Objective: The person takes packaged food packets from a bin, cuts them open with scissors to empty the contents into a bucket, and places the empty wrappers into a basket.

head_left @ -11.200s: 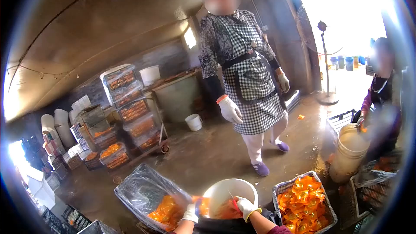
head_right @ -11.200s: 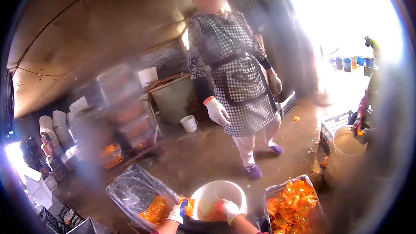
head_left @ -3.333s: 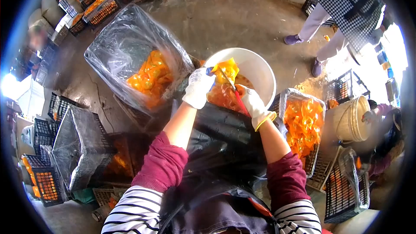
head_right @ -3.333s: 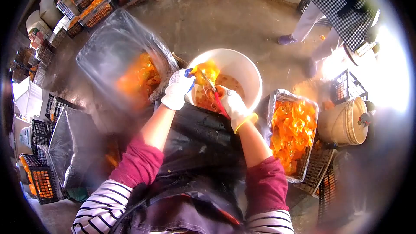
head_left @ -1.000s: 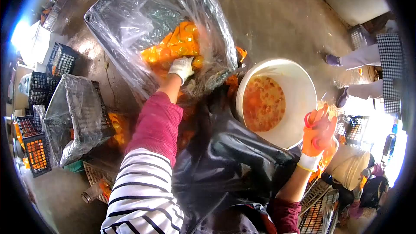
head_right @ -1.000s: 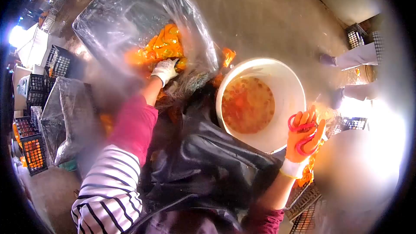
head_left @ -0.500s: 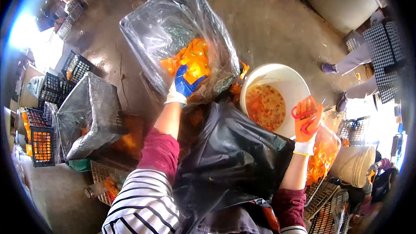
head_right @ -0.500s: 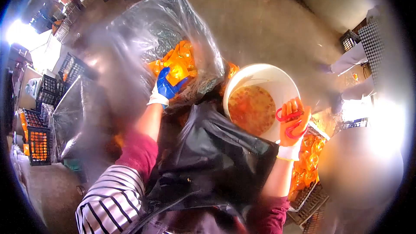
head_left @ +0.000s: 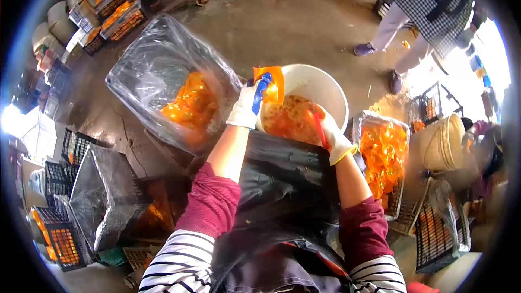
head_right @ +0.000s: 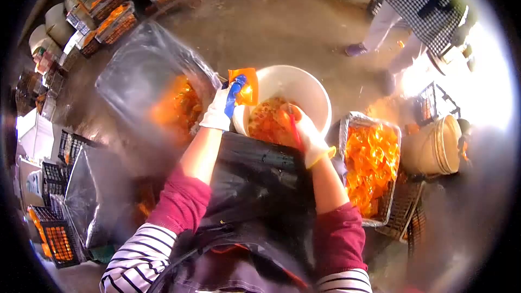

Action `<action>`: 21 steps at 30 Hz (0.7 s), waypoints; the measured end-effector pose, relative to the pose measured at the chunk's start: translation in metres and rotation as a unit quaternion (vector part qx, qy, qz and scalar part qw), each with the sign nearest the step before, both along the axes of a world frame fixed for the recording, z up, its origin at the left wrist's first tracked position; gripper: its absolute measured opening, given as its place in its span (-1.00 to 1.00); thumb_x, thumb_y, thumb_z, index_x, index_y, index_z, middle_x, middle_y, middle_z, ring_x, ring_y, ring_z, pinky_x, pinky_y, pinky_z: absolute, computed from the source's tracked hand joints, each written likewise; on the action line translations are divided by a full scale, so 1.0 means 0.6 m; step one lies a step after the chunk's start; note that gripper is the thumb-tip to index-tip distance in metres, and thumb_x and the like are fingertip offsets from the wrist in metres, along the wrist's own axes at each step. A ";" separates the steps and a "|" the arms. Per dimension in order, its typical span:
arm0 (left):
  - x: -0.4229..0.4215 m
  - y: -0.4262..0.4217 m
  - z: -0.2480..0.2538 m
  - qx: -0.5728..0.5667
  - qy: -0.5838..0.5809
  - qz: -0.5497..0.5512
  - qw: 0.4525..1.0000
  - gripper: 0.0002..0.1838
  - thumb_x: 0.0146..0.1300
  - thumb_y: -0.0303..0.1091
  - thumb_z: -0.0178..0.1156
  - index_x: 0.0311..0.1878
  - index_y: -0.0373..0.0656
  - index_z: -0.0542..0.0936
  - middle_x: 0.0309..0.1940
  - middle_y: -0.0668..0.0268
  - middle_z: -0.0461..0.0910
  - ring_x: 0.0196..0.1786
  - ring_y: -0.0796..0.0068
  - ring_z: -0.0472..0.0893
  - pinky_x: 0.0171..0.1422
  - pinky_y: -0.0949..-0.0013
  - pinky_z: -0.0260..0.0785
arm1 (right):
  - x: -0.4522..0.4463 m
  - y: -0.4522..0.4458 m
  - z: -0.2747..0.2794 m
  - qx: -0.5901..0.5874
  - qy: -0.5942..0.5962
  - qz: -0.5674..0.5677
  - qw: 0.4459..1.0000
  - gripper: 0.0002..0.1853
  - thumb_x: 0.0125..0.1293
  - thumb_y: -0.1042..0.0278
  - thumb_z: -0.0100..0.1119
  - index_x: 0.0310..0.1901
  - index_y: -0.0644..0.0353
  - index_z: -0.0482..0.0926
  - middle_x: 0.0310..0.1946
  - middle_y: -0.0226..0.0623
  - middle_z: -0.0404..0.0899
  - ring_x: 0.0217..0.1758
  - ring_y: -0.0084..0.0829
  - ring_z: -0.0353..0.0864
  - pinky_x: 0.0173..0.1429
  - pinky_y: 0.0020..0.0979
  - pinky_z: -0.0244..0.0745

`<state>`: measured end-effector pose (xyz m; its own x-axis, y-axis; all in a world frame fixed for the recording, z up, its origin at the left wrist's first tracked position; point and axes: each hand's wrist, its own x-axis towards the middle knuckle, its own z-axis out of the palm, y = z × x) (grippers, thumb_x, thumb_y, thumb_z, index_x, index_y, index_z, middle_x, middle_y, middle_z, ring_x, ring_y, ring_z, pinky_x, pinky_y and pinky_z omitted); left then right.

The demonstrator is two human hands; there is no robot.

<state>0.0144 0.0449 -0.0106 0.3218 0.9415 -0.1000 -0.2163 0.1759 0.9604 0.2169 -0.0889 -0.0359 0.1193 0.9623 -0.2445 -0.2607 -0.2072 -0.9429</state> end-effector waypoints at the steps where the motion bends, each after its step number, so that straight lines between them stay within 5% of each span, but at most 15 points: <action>1: 0.004 -0.005 -0.003 -0.017 0.002 -0.009 1.000 -0.50 0.32 0.05 0.20 0.04 -0.24 0.58 -0.16 0.32 0.63 -0.14 0.53 0.58 -0.02 0.48 0.44 | 0.003 -0.003 -0.005 0.010 -0.037 0.034 0.999 -0.58 0.35 0.27 0.18 0.19 0.20 0.46 -0.04 -0.29 0.59 0.02 -0.43 0.55 0.13 -0.42 0.42; 4: 0.013 0.008 -0.029 -0.043 -0.014 -0.023 0.999 -0.33 0.34 0.26 0.02 0.06 -0.25 0.58 -0.10 0.24 0.64 -0.09 0.44 0.59 0.04 0.40 0.44 | 0.000 0.005 -0.011 0.033 -0.125 0.119 0.984 -0.55 0.31 0.27 0.24 0.20 0.19 0.46 -0.03 -0.29 0.61 0.02 -0.45 0.54 0.15 -0.41 0.41; 7: 0.014 0.037 -0.066 0.023 0.180 0.000 0.983 -0.25 0.34 0.32 -0.08 0.09 -0.29 0.56 -0.06 0.11 0.63 -0.03 0.28 0.60 0.10 0.31 0.42 | -0.016 0.012 0.013 0.021 -0.174 0.156 0.972 -0.55 0.28 0.25 0.28 0.18 0.17 0.50 -0.04 -0.30 0.64 0.01 -0.47 0.54 0.15 -0.40 0.40; 11: 0.005 0.057 -0.090 0.075 0.203 -0.064 0.974 -0.22 0.35 0.33 -0.13 0.10 -0.32 0.55 -0.03 0.02 0.61 0.05 0.14 0.58 0.17 0.29 0.39 | -0.038 0.002 0.081 -0.026 -0.214 0.135 0.967 -0.70 0.34 0.35 0.19 0.07 0.24 0.58 -0.11 -0.30 0.64 -0.04 -0.47 0.53 0.15 -0.46 0.39; 16: 0.012 0.010 0.003 -0.148 -0.102 -0.067 0.981 -0.45 0.36 0.04 0.16 0.21 -0.20 0.50 -0.01 0.24 0.60 0.05 0.47 0.57 0.10 0.40 0.49 | -0.037 0.007 0.076 -0.082 -0.251 0.068 0.962 -0.69 0.29 0.37 0.26 0.05 0.21 0.61 -0.23 -0.37 0.64 -0.18 -0.53 0.52 0.01 -0.49 0.43; 21: 0.013 -0.002 -0.009 -0.062 0.013 -0.142 0.988 -0.55 0.27 -0.32 0.28 0.19 -0.27 0.49 -0.07 0.22 0.61 -0.06 0.42 0.62 -0.04 0.43 0.56 | -0.019 0.023 -0.005 0.008 -0.023 0.018 1.000 -0.60 0.29 0.16 0.27 0.12 0.11 0.57 -0.22 -0.34 0.66 -0.23 -0.58 0.56 -0.11 -0.51 0.44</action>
